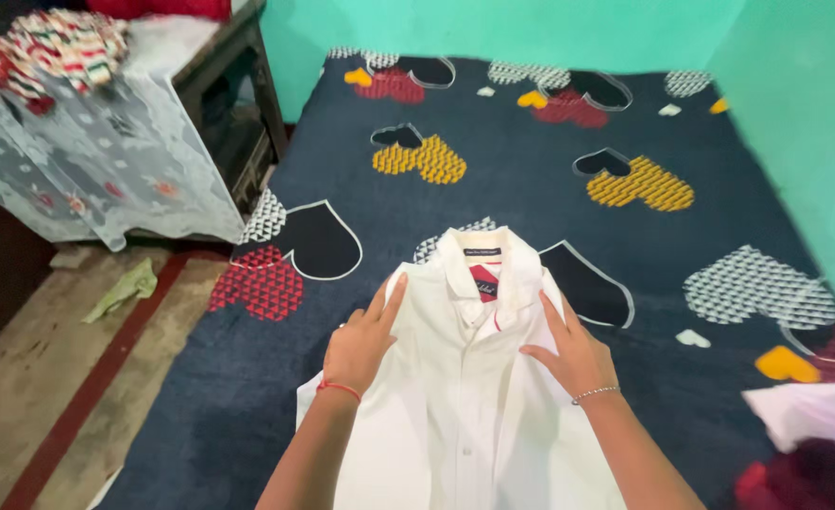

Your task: The person irons a white long-sleeved shirt laid out on a bed. They smooth the fabric with one hand while moving the iron with the other across the back, front, and sleeves. The shirt is flipped over once to iron the other side, then laid flat again for final smoothing.

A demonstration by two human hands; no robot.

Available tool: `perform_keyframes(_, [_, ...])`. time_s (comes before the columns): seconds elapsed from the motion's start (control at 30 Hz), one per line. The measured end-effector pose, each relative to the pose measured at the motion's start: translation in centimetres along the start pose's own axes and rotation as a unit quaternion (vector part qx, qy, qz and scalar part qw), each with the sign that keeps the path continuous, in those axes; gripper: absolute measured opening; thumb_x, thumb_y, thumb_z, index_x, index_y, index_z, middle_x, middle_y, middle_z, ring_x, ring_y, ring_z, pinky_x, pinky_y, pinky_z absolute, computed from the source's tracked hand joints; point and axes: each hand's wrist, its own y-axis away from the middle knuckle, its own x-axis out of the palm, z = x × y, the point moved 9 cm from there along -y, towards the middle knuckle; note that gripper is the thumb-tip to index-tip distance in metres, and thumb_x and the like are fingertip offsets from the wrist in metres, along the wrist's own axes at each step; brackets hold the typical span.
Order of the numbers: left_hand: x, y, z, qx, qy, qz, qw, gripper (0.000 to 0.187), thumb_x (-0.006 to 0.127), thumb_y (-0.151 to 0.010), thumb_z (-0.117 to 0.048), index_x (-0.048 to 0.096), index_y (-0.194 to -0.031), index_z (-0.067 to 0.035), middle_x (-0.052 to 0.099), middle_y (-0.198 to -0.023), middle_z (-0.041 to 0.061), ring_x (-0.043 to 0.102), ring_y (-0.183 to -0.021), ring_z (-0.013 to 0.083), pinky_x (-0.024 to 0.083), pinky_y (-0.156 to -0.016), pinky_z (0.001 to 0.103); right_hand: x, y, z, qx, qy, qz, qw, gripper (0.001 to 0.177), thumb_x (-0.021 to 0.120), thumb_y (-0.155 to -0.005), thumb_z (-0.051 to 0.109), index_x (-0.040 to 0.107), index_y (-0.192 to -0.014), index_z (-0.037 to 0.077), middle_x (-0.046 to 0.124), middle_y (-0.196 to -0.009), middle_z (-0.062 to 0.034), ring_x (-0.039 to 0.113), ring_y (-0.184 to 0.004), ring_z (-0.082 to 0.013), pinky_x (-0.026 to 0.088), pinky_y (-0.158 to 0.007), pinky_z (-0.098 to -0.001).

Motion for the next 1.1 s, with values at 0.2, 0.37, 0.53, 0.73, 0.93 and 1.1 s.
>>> perform_keyframes(0.2, [-16.0, 5.1, -0.6, -0.006, 0.024, -0.09, 0.996, 0.116, 0.088, -0.07, -0.039, 0.016, -0.159, -0.024, 0.024, -0.167, -0.007, 0.065, -0.08, 0.0268, 0.059, -0.063, 0.04, -16.6, 5.5, 7.2, -0.119, 0.078, -0.143, 0.979, 0.098, 0.076, -0.072, 0.06, 0.037, -0.154, 0.024, 0.043, -0.154, -0.0099, 0.071, -0.103, -0.0339, 0.06, -0.069, -0.0441])
perform_keyframes(0.37, [-28.1, 11.8, -2.6, 0.024, 0.078, -0.267, 0.96, 0.117, 0.089, -0.064, -0.034, 0.023, -0.16, -0.023, 0.029, -0.167, -0.005, 0.063, -0.078, 0.0255, 0.057, -0.057, 0.036, -28.0, 11.7, 11.7, -0.129, 0.115, -0.215, 0.961, 0.098, 0.078, -0.074, 0.058, 0.039, -0.155, 0.021, 0.045, -0.157, -0.0127, 0.074, -0.086, -0.0326, 0.06, -0.065, -0.0433])
perform_keyframes(0.53, [-37.2, 17.9, -3.2, 0.028, 0.066, -0.347, 0.935, 0.121, 0.09, -0.064, -0.042, 0.023, -0.162, -0.021, 0.029, -0.166, -0.001, 0.063, -0.078, 0.0253, 0.055, -0.053, 0.035, -37.3, 18.8, 17.3, -0.164, 0.133, -0.311, 0.927, 0.103, 0.085, -0.068, 0.047, 0.039, -0.156, 0.016, 0.048, -0.156, -0.0152, 0.074, -0.086, -0.0331, 0.059, -0.061, -0.0428])
perform_keyframes(0.73, [-48.2, 24.4, -3.6, 0.056, -0.108, -0.368, 0.922, 0.129, 0.089, -0.058, -0.055, 0.023, -0.163, -0.018, 0.027, -0.168, -0.002, 0.061, -0.068, 0.0235, 0.056, -0.052, 0.036, -45.0, 25.6, 21.5, -0.171, 0.148, -0.365, 0.903, 0.109, 0.091, -0.069, 0.041, 0.037, -0.16, 0.014, 0.048, -0.157, -0.0165, 0.073, -0.081, -0.0321, 0.06, -0.064, -0.0418])
perform_keyframes(0.93, [-58.0, 33.6, -4.9, 0.045, -0.2, -0.441, 0.874, 0.132, 0.09, -0.057, -0.052, 0.026, -0.166, -0.017, 0.026, -0.17, -0.005, 0.057, -0.067, 0.0212, 0.056, -0.055, 0.032, -51.8, 32.8, 26.4, -0.256, 0.155, -0.458, 0.837, 0.113, 0.091, -0.072, 0.05, 0.035, -0.162, 0.009, 0.048, -0.158, -0.016, 0.073, -0.091, -0.0336, 0.06, -0.067, -0.0401])
perform_keyframes(1.1, [-64.7, 39.4, -4.1, 0.017, -0.266, -0.472, 0.84, 0.135, 0.092, -0.055, -0.052, 0.025, -0.167, -0.018, 0.024, -0.171, -0.005, 0.058, -0.07, 0.0192, 0.057, -0.055, 0.031, -56.5, 37.1, 31.4, -0.288, 0.188, -0.497, 0.797, 0.114, 0.089, -0.077, 0.059, 0.035, -0.163, 0.005, 0.047, -0.159, -0.0187, 0.074, -0.098, -0.0327, 0.059, -0.064, -0.0379])
